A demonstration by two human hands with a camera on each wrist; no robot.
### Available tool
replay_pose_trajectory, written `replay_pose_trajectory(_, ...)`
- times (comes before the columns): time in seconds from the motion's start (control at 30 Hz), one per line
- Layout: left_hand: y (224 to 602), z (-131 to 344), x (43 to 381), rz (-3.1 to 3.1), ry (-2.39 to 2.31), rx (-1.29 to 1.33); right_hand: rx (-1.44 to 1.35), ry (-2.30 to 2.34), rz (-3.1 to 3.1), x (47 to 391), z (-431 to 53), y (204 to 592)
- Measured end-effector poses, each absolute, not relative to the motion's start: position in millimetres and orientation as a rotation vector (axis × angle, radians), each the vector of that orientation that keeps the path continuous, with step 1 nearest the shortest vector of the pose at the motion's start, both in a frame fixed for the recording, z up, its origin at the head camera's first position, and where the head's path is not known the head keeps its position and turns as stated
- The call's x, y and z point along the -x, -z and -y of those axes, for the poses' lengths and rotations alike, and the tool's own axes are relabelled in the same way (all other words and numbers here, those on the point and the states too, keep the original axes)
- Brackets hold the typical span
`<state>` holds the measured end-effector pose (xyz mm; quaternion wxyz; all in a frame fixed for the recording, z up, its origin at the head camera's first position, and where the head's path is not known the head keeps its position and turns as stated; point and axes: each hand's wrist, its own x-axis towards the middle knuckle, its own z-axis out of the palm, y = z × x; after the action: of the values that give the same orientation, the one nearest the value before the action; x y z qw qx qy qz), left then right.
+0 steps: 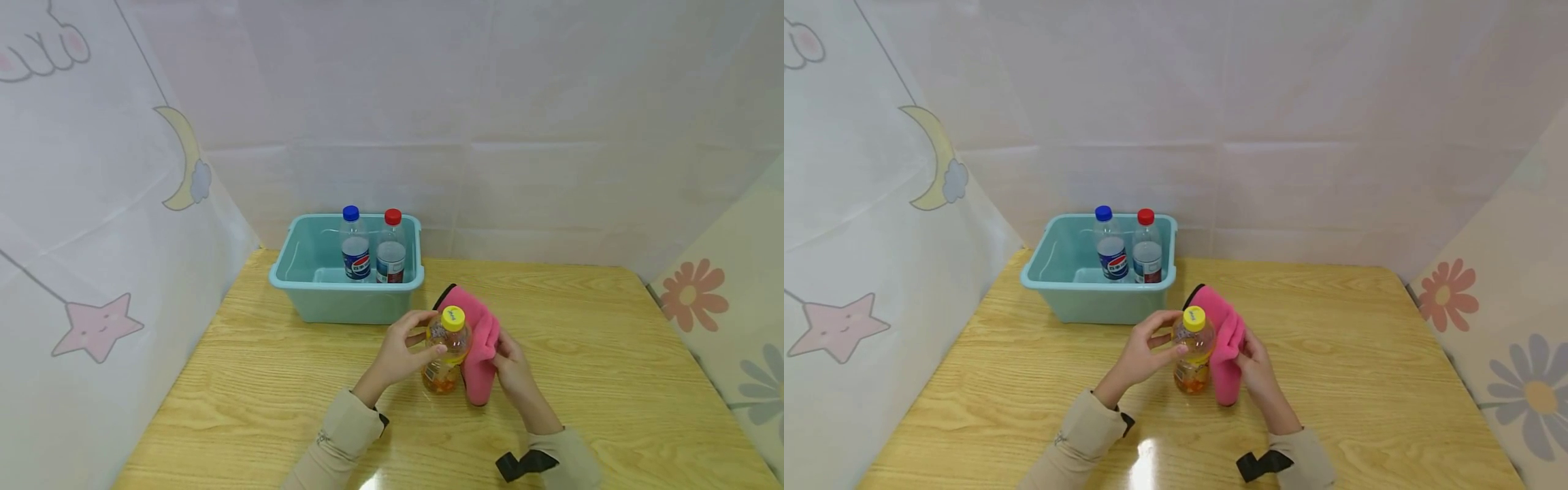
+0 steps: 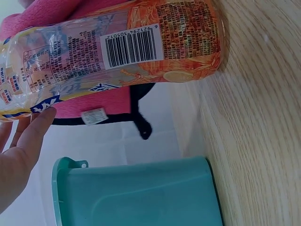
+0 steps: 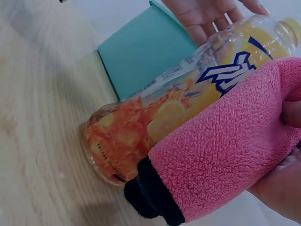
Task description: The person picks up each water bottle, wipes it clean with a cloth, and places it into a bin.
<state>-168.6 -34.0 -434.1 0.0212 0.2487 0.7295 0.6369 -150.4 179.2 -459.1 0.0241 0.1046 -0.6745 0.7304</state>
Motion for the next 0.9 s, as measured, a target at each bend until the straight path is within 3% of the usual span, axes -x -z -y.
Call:
replay_pose_trajectory(0.2, 435, 34, 169, -2.278, -1.975, -0.772, -0.224, -2.239, 2.269, 152, -179, 467)
replay_pose_trajectory(0.47, 436, 33, 168, -2.282, -1.967, -0.784, -0.388, -2.206, 2.246, 152, -182, 482)
replay_pose_trajectory(0.7, 437, 32, 168, -2.276, -1.969, -0.783, -0.144, -2.109, 2.332, 147, -185, 474)
replay_pose_trajectory(0.9, 430, 33, 166, -2.259, -1.945, -0.744, -0.252, -2.007, 2.356, 137, -199, 467)
